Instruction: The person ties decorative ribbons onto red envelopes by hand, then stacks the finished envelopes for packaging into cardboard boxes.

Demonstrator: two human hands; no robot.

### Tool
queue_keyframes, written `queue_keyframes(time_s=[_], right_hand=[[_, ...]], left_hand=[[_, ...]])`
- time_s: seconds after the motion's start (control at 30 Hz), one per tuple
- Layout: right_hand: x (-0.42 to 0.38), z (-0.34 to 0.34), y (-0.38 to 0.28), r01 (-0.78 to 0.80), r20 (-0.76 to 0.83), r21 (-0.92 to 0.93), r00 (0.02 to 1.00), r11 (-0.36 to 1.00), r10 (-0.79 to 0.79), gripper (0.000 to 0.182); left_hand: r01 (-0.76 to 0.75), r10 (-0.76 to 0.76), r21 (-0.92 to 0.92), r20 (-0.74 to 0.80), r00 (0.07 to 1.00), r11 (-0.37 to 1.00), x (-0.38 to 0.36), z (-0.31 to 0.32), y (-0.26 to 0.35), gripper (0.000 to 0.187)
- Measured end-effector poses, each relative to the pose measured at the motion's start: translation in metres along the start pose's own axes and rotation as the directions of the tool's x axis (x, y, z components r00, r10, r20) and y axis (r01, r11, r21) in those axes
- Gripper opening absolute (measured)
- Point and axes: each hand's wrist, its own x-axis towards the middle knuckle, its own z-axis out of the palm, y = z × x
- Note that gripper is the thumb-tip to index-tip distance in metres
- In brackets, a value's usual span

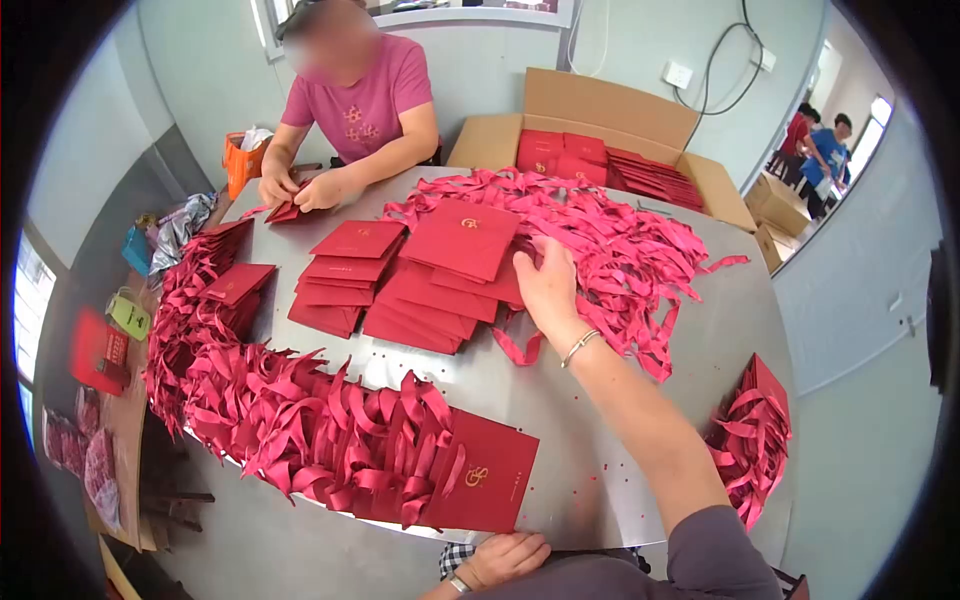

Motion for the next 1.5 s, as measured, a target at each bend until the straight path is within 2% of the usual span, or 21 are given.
queue_keyframes(time_s=[0.03, 0.1, 0.13, 0.17, 0.23, 0.27, 0.33, 0.43, 0.5, 0.57, 0.67, 0.73, 0.83, 1.03, 1.1, 1.17, 1.2, 1.3, 1.37, 1.47, 1.5], right_hand=[[0.005, -0.003, -0.006, -0.053, 0.128, 0.02, 0.991, 0.998, 0.05, 0.051], [-0.003, -0.006, -0.019, 0.276, 0.131, -0.1, 0.956, 0.956, -0.263, 0.063], [-0.008, -0.013, -0.033, 0.436, 0.287, -0.066, 0.87, 0.898, -0.401, 0.08], [-0.016, -0.017, -0.05, 0.574, 0.48, -0.168, 0.758, 0.801, -0.442, 0.093], [-0.029, -0.009, -0.071, 0.705, 0.687, -0.134, 0.572, 0.697, -0.447, 0.106], [-0.036, -0.002, -0.08, 0.709, 0.733, -0.135, 0.542, 0.692, -0.412, 0.108], [-0.048, 0.015, -0.091, 0.703, 0.797, -0.144, 0.5, 0.696, -0.339, 0.111], [-0.06, 0.04, -0.084, 0.686, 0.819, -0.232, 0.521, 0.69, -0.242, 0.117], [-0.061, 0.046, -0.079, 0.687, 0.769, -0.254, 0.57, 0.681, -0.288, 0.115], [-0.059, 0.046, -0.076, 0.719, 0.758, -0.263, 0.566, 0.643, -0.323, 0.108], [-0.058, 0.052, -0.075, 0.707, 0.804, -0.248, 0.532, 0.662, -0.267, 0.109], [-0.057, 0.053, -0.08, 0.699, 0.827, -0.248, 0.513, 0.671, -0.229, 0.093], [-0.06, 0.057, -0.075, 0.717, 0.804, -0.246, 0.527, 0.652, -0.276, 0.075], [-0.065, 0.066, -0.061, 0.756, 0.724, -0.277, 0.57, 0.593, -0.388, 0.057], [-0.067, 0.065, -0.053, 0.795, 0.649, -0.314, 0.579, 0.519, -0.494, 0.048], [-0.058, 0.057, -0.053, 0.791, 0.586, -0.306, 0.595, 0.53, -0.55, 0.037], [-0.048, 0.042, -0.065, 0.782, 0.646, -0.331, 0.595, 0.528, -0.477, 0.035], [-0.016, 0.006, -0.067, 0.804, 0.623, -0.171, 0.536, 0.569, -0.57, 0.04], [0.004, -0.017, -0.064, 0.76, 0.649, -0.028, 0.508, 0.649, -0.567, 0.053], [0.012, -0.042, -0.063, 0.726, 0.72, -0.027, 0.491, 0.688, -0.49, 0.055], [0.009, -0.047, -0.056, 0.774, 0.705, 0.017, 0.44, 0.633, -0.556, 0.053]], left_hand=[[-0.011, 0.011, -0.003, -0.018, 1.0, 1.0, 0.001, 0.0, -0.002, 0.03], [-0.014, 0.014, -0.01, -0.04, 0.999, 1.0, 0.0, 0.001, -0.001, 0.031], [-0.02, 0.02, 0.0, -0.047, 0.999, 1.0, -0.001, 0.002, -0.001, 0.03], [-0.023, 0.024, 0.01, -0.055, 0.998, 1.0, 0.0, 0.002, -0.001, 0.03], [-0.002, 0.002, 0.002, -0.069, 0.998, 1.0, 0.002, 0.002, 0.001, 0.029], [0.003, -0.003, -0.008, -0.073, 0.997, 1.0, 0.002, 0.0, 0.001, 0.028], [0.013, -0.011, 0.015, -0.079, 0.997, 1.0, 0.002, -0.001, 0.004, 0.026], [0.031, -0.03, 0.002, -0.087, 0.996, 1.0, 0.005, -0.001, 0.003, 0.03], [0.059, -0.061, -0.034, -0.066, 0.996, 0.998, 0.003, -0.003, 0.004, 0.034], [0.024, -0.027, -0.027, -0.092, 0.995, 0.999, 0.002, 0.001, 0.001, 0.034], [0.044, -0.049, -0.048, -0.116, 0.992, 0.998, 0.008, 0.0, 0.006, 0.026], [0.046, -0.048, -0.014, -0.153, 0.987, 0.999, 0.015, -0.005, 0.012, 0.024], [0.047, -0.054, -0.056, -0.117, 0.992, 0.997, 0.011, -0.005, 0.009, 0.023], [0.052, -0.054, -0.014, -0.163, 0.985, 0.999, 0.01, -0.003, 0.012, 0.025], [0.031, -0.035, -0.042, -0.093, 0.995, 0.999, 0.002, -0.002, 0.008, 0.028], [0.019, -0.021, -0.064, -0.032, 0.999, 0.998, 0.0, -0.004, 0.003, 0.029], [0.015, -0.018, -0.053, -0.053, 0.998, 0.998, 0.002, -0.006, 0.002, 0.027], [0.047, -0.049, -0.025, -0.092, 0.995, 0.999, 0.0, -0.004, 0.007, 0.025], [0.052, -0.059, -0.079, -0.093, 0.994, 0.996, 0.001, -0.003, 0.006, 0.026], [0.119, -0.138, -0.188, -0.091, 0.986, 0.975, 0.003, -0.004, 0.01, 0.024], [0.119, -0.138, -0.182, -0.095, 0.986, 0.976, 0.003, -0.006, 0.011, 0.024]])
